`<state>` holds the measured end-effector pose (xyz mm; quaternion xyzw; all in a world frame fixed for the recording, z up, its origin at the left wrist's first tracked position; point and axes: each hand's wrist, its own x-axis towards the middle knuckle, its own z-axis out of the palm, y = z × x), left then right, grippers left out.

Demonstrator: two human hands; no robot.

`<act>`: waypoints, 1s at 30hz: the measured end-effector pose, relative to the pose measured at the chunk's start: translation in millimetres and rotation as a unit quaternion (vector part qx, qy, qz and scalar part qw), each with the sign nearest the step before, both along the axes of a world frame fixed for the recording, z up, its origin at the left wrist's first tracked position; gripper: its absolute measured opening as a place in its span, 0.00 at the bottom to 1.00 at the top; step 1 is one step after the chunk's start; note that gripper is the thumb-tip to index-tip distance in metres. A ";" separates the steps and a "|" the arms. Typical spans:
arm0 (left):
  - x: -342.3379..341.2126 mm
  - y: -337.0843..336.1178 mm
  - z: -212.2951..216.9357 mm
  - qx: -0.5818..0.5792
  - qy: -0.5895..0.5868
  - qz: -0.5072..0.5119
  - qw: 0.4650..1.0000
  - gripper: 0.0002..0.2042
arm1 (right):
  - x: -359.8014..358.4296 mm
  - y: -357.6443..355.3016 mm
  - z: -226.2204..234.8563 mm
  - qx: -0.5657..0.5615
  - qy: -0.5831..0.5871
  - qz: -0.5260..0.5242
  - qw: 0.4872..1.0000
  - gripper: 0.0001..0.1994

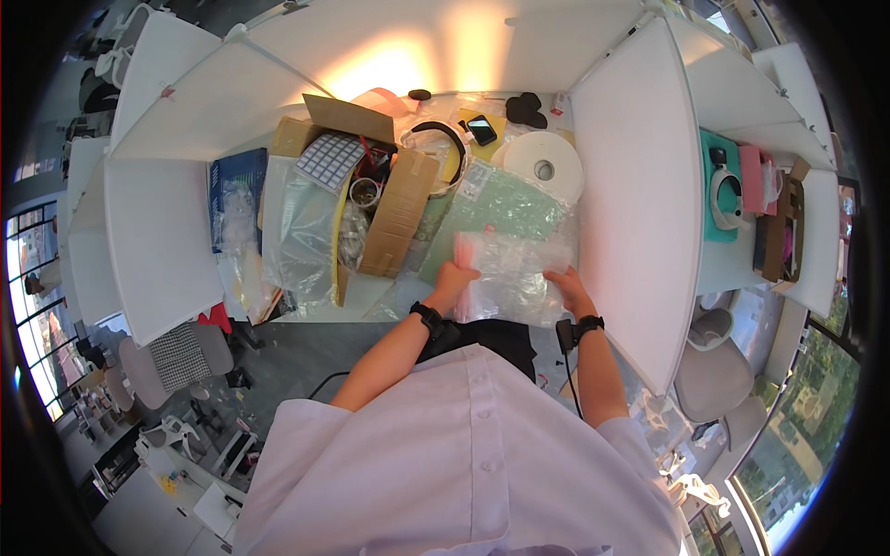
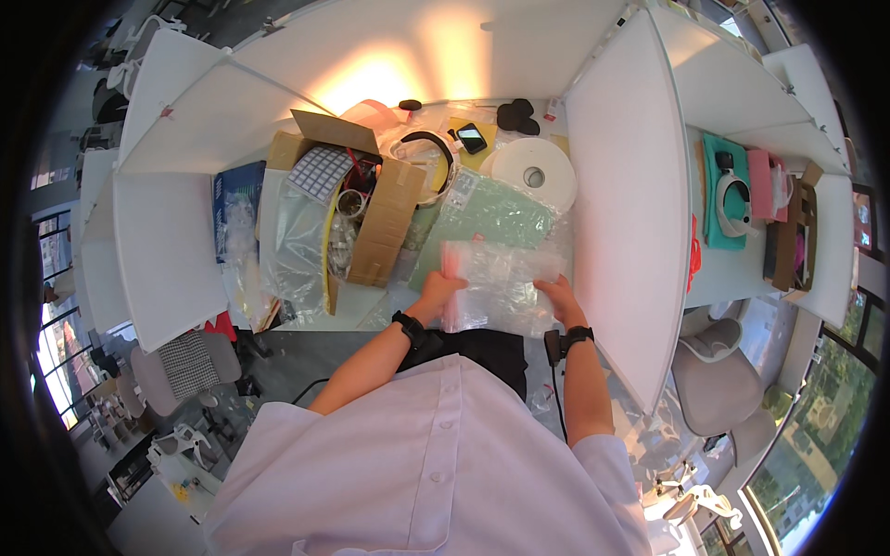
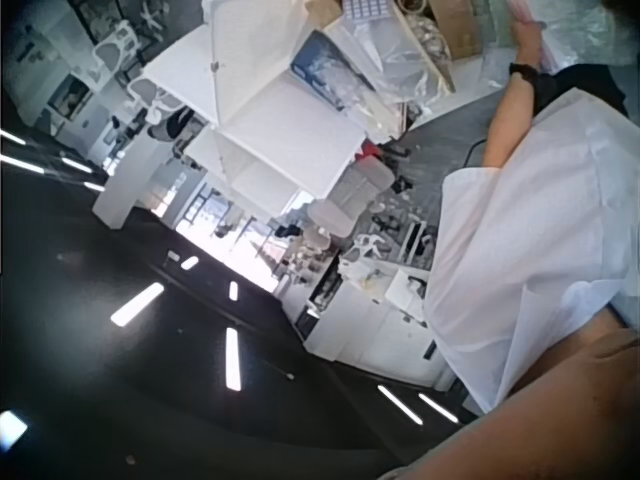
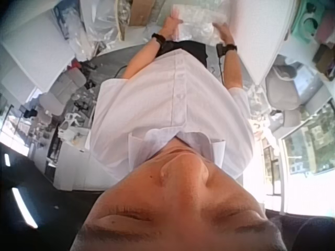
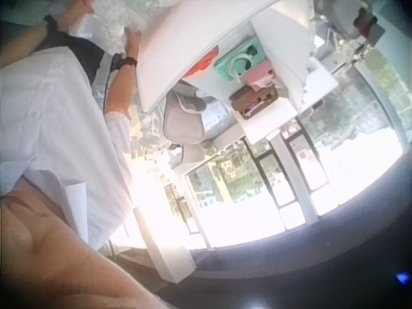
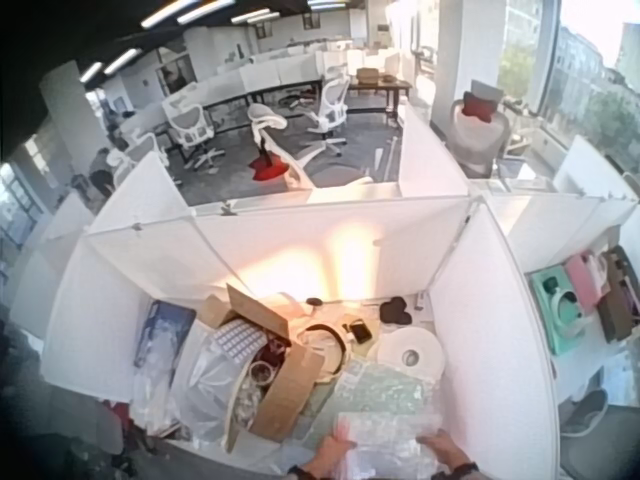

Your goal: Organize and sort various sizes of plastic zip-top bags at a workstation.

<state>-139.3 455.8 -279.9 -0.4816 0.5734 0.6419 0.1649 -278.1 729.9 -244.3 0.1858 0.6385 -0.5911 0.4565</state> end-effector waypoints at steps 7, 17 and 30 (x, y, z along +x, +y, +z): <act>-19.6 11.3 46.2 -0.294 0.159 -0.244 0.910 0.15 | 1.9 6.0 -9.1 0.002 -0.011 -0.009 1.000 0.20; -19.3 18.9 59.0 -0.253 0.180 -0.238 0.920 0.21 | 2.4 5.1 -3.5 0.004 -0.027 -0.019 0.999 0.21; -41.4 10.6 28.2 -0.007 0.066 -0.031 0.997 0.16 | 1.2 -1.6 6.2 0.001 -0.022 -0.028 0.999 0.21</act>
